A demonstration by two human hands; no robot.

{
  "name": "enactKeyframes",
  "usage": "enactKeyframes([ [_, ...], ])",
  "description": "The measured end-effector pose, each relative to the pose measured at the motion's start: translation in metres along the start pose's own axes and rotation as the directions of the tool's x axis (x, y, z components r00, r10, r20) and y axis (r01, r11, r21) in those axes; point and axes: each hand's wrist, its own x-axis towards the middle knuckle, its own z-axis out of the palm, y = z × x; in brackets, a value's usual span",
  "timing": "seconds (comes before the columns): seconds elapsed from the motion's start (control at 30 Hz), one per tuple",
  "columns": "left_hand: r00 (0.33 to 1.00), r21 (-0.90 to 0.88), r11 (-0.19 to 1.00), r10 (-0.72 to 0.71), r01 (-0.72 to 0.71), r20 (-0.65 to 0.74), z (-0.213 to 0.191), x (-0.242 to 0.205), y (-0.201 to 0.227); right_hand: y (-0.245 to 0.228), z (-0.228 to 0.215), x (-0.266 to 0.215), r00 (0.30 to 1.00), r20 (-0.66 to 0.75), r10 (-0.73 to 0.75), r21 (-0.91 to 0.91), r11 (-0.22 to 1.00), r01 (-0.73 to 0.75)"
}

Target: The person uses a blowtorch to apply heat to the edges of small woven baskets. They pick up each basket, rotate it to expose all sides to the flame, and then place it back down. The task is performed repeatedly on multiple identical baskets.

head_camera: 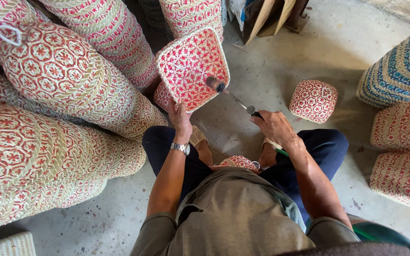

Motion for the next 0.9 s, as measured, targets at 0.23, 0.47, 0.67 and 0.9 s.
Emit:
enactKeyframes([
  [0.23, 0.994, -0.029, 0.997, 0.071, -0.074, -0.082, -0.007, 0.011, 0.011, 0.003, -0.015, -0.013, 0.998, -0.063, 0.017, 0.038, 0.999, -0.015],
  [0.47, 0.995, -0.015, 0.996, 0.091, -0.092, -0.049, -0.005, 0.011, 0.022, 0.012, -0.018, -0.008, 0.996, -0.084, 0.038, 0.062, 0.998, -0.033],
  [0.67, 0.994, 0.049, 0.999, -0.009, 0.014, -0.108, -0.005, 0.007, 0.022, 0.018, -0.023, 0.001, 0.997, -0.049, 0.061, 0.056, 0.997, -0.059],
  [0.9, 0.999, 0.047, 0.998, -0.051, 0.052, -0.019, -0.013, 0.005, 0.017, 0.019, -0.027, 0.006, 0.995, -0.085, 0.050, 0.042, 0.998, -0.047],
])
